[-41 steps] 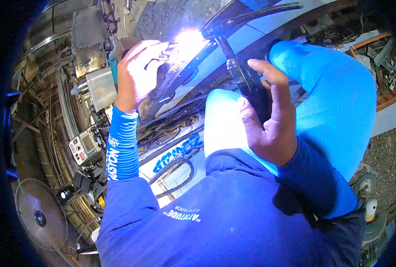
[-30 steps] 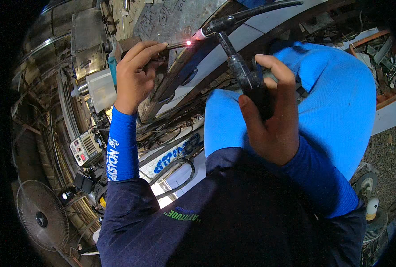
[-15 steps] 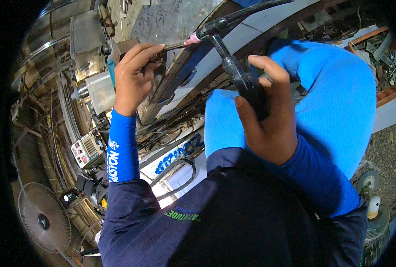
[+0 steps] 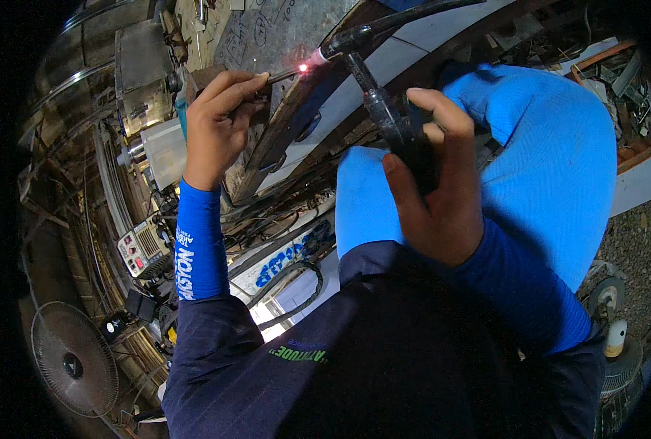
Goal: The person welds small metal pieces using a handheld welding torch, then hammers them on a workbench. They repeat the cycle of welding and hammering multiple times, handling each piece individually.
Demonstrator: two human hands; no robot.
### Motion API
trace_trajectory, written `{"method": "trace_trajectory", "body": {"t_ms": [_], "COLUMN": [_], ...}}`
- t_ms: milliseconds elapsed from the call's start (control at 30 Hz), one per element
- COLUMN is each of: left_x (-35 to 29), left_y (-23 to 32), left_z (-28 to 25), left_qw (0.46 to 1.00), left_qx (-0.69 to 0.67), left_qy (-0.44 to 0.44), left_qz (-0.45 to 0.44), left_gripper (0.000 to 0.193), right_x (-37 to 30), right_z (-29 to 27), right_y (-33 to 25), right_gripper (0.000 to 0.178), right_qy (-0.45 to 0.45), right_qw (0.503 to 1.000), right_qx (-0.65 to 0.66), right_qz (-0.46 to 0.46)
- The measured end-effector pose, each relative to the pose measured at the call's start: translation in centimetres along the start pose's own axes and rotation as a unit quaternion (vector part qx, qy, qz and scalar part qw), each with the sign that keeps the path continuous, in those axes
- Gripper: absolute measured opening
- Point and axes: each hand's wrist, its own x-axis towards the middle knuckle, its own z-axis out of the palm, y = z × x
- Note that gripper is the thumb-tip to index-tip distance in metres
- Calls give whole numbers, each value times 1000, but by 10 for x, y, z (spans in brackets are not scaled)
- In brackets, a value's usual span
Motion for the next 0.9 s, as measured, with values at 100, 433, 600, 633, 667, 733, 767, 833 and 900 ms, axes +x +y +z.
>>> {"method": "trace_trajectory", "body": {"t_ms": [100, 433, 600, 633, 667, 733, 767, 833, 900], "left_x": [7, 28, 23, 23, 24, 22, 20, 16, 15], "left_y": [1, -12, -14, -12, -9, -6, -9, -13, -16], "left_z": [-9, -33, -24, -21, -16, -14, -11, -7, -4], "left_qw": [998, 992, 995, 996, 996, 996, 997, 997, 998], "left_qx": [-47, -34, -22, -12, -2, 22, 34, 37, 20], "left_qy": [-40, -119, -76, -54, -32, -5, 2, 15, 28], "left_qz": [-22, 28, 62, 72, 83, 81, 72, 59, 52], "left_gripper": [50, 43, 43, 42, 42, 42, 41, 38, 33], "right_x": [0, 1, 1, 1, 1, 2, 2, 2, 2], "right_z": [1, -1, -3, -2, -2, -2, -2, -2, -1], "right_y": [-2, -6, -3, -4, -5, -7, -7, -9, -9], "right_gripper": [68, 74, 75, 75, 75, 75, 75, 75, 75], "right_qy": [3, 28, 21, 21, 21, 19, 18, 16, 12], "right_qw": [999, 997, 998, 998, 998, 997, 997, 997, 996], "right_qx": [47, 67, 52, 56, 60, 68, 70, 73, 77], "right_qz": [8, 14, 8, 14, 19, 27, 30, 35, 39]}}
